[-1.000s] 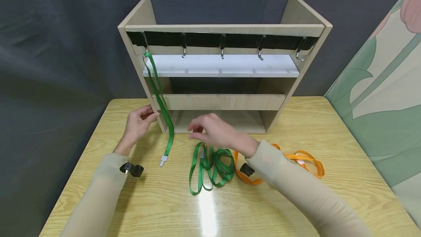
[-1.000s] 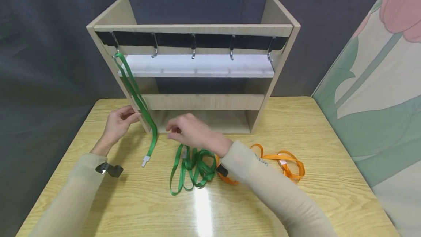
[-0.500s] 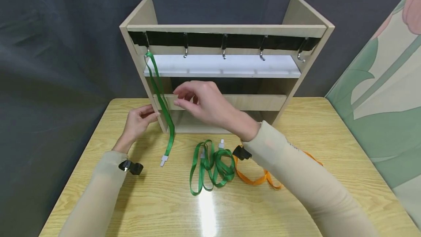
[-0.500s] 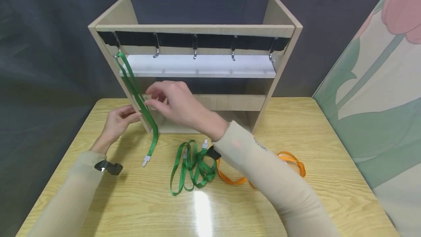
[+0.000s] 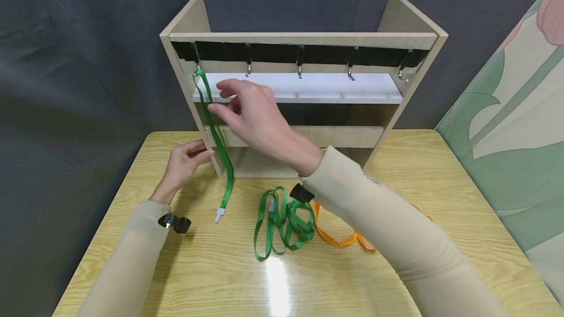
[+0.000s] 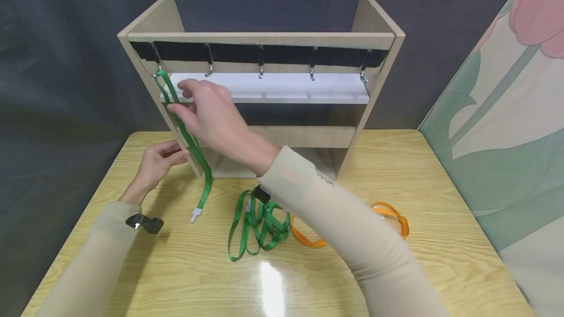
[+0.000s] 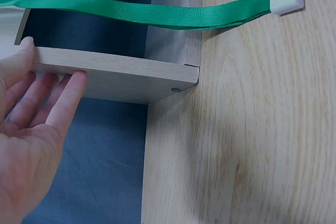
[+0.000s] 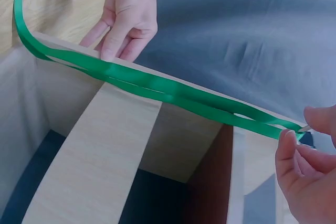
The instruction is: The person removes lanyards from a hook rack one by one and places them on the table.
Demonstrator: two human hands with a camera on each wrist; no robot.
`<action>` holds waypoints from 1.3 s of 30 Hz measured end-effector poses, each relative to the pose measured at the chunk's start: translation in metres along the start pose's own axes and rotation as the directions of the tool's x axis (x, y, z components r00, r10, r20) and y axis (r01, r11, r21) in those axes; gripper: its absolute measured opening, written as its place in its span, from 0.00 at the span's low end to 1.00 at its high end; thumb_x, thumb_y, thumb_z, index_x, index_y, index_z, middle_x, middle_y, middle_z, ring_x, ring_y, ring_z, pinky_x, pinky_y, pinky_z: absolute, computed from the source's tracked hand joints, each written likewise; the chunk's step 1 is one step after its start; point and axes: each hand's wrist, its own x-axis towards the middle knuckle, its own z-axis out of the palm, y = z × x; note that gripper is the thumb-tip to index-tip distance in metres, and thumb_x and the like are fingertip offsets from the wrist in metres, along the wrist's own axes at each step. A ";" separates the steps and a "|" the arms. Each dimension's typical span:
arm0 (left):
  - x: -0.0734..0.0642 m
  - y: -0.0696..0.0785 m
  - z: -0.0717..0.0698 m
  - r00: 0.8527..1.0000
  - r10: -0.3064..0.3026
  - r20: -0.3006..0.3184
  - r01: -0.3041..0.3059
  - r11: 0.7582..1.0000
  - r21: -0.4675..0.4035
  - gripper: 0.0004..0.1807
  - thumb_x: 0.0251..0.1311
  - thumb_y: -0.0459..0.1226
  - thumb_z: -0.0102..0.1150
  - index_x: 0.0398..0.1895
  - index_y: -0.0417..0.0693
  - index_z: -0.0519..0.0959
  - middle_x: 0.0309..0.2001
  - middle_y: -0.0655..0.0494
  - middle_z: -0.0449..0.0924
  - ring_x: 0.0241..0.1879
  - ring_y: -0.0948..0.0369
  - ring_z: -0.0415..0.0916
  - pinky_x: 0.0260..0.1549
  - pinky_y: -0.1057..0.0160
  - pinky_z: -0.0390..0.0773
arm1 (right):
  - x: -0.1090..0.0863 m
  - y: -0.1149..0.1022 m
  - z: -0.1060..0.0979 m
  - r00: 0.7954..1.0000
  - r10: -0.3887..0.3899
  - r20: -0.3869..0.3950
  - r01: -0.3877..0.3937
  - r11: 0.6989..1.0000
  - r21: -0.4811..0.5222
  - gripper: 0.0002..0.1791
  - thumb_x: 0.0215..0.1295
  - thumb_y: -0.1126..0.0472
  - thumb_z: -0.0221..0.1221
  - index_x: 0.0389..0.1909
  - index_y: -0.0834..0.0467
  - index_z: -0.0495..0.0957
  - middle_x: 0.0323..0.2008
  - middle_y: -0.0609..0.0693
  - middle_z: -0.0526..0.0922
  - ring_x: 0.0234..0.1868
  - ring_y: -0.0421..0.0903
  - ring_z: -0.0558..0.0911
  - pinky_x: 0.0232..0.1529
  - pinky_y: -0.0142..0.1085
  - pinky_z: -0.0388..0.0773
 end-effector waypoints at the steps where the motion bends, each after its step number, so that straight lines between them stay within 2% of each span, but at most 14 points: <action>1: -0.001 0.003 0.000 1.000 -0.001 0.002 0.001 1.000 -0.008 0.20 0.61 0.28 0.60 0.56 0.27 0.74 0.48 0.31 0.77 0.39 0.60 0.81 0.38 0.64 0.80 | 0.002 -0.001 0.001 1.000 0.028 0.005 -0.028 1.000 0.000 0.24 0.65 0.55 0.61 0.57 0.63 0.74 0.46 0.52 0.82 0.31 0.33 0.79 0.32 0.26 0.74; 5: -0.002 0.014 0.002 1.000 -0.016 0.012 0.016 0.999 -0.028 0.20 0.61 0.26 0.59 0.56 0.25 0.73 0.48 0.29 0.75 0.40 0.57 0.82 0.38 0.62 0.80 | 0.011 -0.001 0.008 0.995 0.101 0.016 -0.101 0.995 0.008 0.26 0.66 0.54 0.61 0.60 0.62 0.72 0.48 0.51 0.81 0.32 0.34 0.79 0.32 0.26 0.74; 9: -0.001 0.016 0.002 0.999 -0.031 0.020 0.032 0.998 -0.048 0.20 0.61 0.26 0.59 0.56 0.25 0.73 0.49 0.28 0.75 0.40 0.56 0.82 0.39 0.59 0.80 | 0.021 -0.001 0.014 0.993 0.121 0.001 -0.121 0.993 -0.003 0.25 0.66 0.54 0.60 0.61 0.61 0.72 0.47 0.50 0.81 0.31 0.34 0.79 0.34 0.25 0.74; 15: 0.000 0.012 0.000 0.999 -0.043 0.031 0.046 0.996 -0.080 0.20 0.61 0.26 0.59 0.56 0.25 0.73 0.49 0.31 0.76 0.40 0.57 0.82 0.39 0.59 0.80 | 0.030 0.003 0.017 0.987 0.159 -0.016 -0.157 0.983 0.101 0.18 0.67 0.54 0.59 0.53 0.59 0.77 0.42 0.46 0.82 0.33 0.34 0.80 0.35 0.26 0.75; 22: 0.001 0.012 -0.001 0.998 -0.057 0.041 0.060 0.994 -0.094 0.20 0.62 0.27 0.59 0.56 0.25 0.73 0.49 0.33 0.77 0.40 0.58 0.82 0.40 0.58 0.80 | 0.034 0.004 0.020 0.986 0.164 -0.022 -0.158 0.974 0.164 0.15 0.66 0.56 0.60 0.50 0.58 0.79 0.40 0.44 0.83 0.33 0.34 0.79 0.34 0.26 0.75; 27: 0.000 0.014 -0.001 0.997 -0.061 0.044 0.065 0.993 -0.099 0.20 0.62 0.27 0.59 0.56 0.25 0.73 0.48 0.35 0.78 0.40 0.57 0.82 0.41 0.55 0.79 | 0.036 0.000 0.022 0.985 0.163 -0.060 -0.152 0.975 0.160 0.12 0.68 0.57 0.59 0.48 0.58 0.80 0.37 0.43 0.83 0.32 0.34 0.79 0.34 0.25 0.73; 35: -0.001 0.017 -0.001 0.997 -0.070 0.044 0.073 0.994 -0.081 0.20 0.62 0.28 0.59 0.56 0.25 0.73 0.49 0.33 0.77 0.41 0.58 0.81 0.42 0.55 0.78 | 0.030 -0.004 0.023 0.982 0.166 -0.094 -0.145 0.969 0.202 0.11 0.68 0.58 0.58 0.45 0.60 0.79 0.33 0.44 0.82 0.29 0.34 0.79 0.28 0.28 0.75; 39: 0.000 0.012 -0.001 0.997 -0.064 0.044 0.067 0.994 -0.083 0.20 0.62 0.27 0.58 0.56 0.25 0.73 0.49 0.33 0.77 0.41 0.56 0.82 0.41 0.54 0.78 | 0.028 -0.007 0.022 0.983 0.147 -0.106 -0.122 0.969 0.213 0.10 0.69 0.59 0.57 0.45 0.61 0.79 0.32 0.46 0.83 0.27 0.34 0.79 0.27 0.28 0.76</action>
